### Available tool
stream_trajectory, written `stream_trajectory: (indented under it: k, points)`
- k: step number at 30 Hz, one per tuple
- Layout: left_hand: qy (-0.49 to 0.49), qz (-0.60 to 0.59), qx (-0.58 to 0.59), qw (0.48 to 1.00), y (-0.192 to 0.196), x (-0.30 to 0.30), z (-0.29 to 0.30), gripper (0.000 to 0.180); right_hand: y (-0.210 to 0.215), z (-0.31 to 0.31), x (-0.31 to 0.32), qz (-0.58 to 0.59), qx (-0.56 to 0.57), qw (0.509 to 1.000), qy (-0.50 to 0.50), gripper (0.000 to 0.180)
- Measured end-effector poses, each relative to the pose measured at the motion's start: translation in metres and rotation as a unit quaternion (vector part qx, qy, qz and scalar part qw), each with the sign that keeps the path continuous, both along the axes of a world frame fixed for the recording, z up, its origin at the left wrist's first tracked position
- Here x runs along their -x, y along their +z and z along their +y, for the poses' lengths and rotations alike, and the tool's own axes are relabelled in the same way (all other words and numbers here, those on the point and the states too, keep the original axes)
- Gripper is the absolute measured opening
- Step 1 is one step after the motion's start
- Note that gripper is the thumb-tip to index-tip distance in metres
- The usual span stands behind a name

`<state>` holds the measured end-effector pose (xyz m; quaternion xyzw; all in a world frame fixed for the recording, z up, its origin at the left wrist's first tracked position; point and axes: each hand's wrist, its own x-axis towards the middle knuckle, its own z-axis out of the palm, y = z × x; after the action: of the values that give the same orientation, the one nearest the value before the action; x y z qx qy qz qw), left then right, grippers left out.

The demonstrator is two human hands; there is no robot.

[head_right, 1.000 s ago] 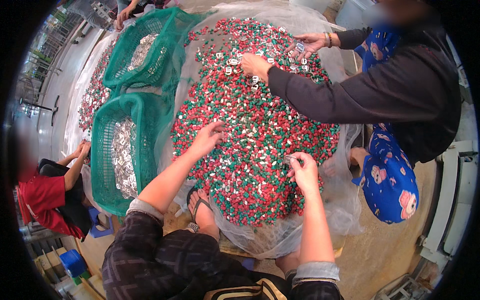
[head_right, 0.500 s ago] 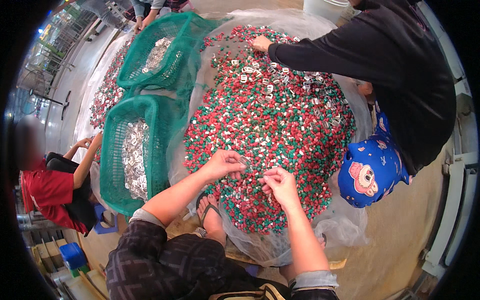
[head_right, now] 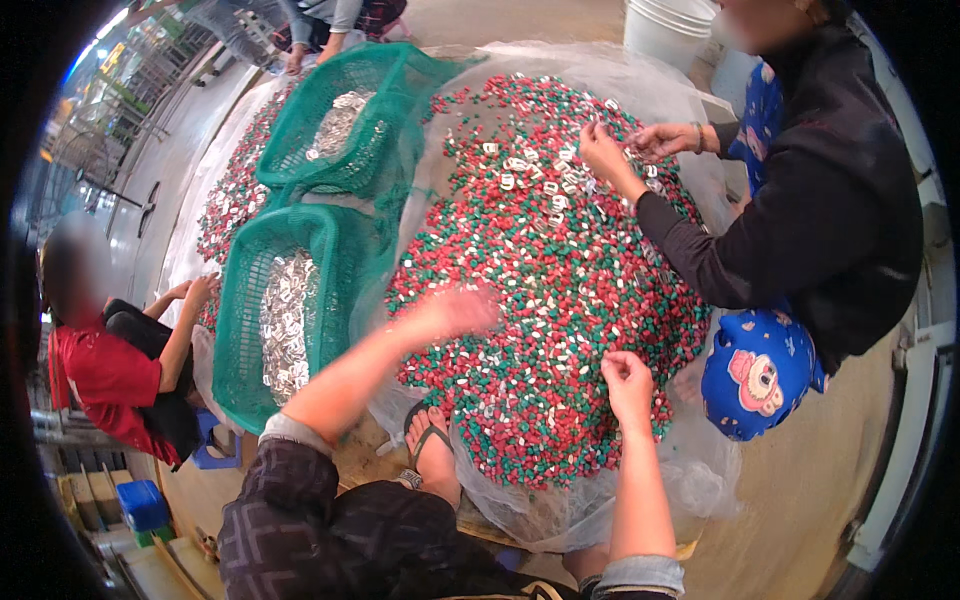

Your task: The person sits at a low table and sorts small red and green bottle caps by hand, picking them from a large pile and placing them into green baskets. Other workers are also sorting caps nearby.

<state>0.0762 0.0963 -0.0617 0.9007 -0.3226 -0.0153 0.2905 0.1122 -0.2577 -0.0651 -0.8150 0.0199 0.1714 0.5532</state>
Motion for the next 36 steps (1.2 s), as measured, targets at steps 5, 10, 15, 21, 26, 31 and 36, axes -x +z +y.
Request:
stream_trajectory:
  k: [5, 10, 15, 21, 26, 31, 36]
  points:
    - [-0.050, 0.501, 0.170, 0.847, 0.002, 0.078, -0.143, 0.054, -0.013, -0.021, -0.011, -0.027, 0.046, 0.997, -0.059, 0.017]
    - [0.146, 0.349, 0.128, 0.917, -0.049, 0.029, -0.081, 0.064, -0.032, -0.043, -0.018, -0.037, 0.097, 0.990, -0.091, 0.024]
    - [0.318, 0.417, 0.341, 0.780, -0.012, -0.025, -0.023, 0.074, -0.033, -0.054, -0.018, -0.052, 0.151, 0.980, -0.118, 0.026]
    - [-0.113, 0.362, 0.204, 0.902, 0.001, 0.058, -0.174, 0.071, -0.036, -0.027, -0.019, -0.108, 0.198, 0.970, -0.086, 0.025]
    - [0.070, 0.338, 0.151, 0.926, -0.058, 0.024, -0.123, 0.063, -0.018, -0.022, -0.023, -0.086, 0.234, 0.965, -0.075, 0.030]
    - [0.253, 0.386, 0.031, 0.887, -0.015, -0.035, -0.056, 0.046, -0.027, -0.044, -0.039, -0.152, 0.285, 0.942, -0.087, 0.045]
    - [0.223, 0.147, 0.065, 0.962, 0.008, -0.107, -0.063, 0.026, -0.034, 0.015, -0.042, -0.007, 0.389, 0.916, -0.095, 0.060]
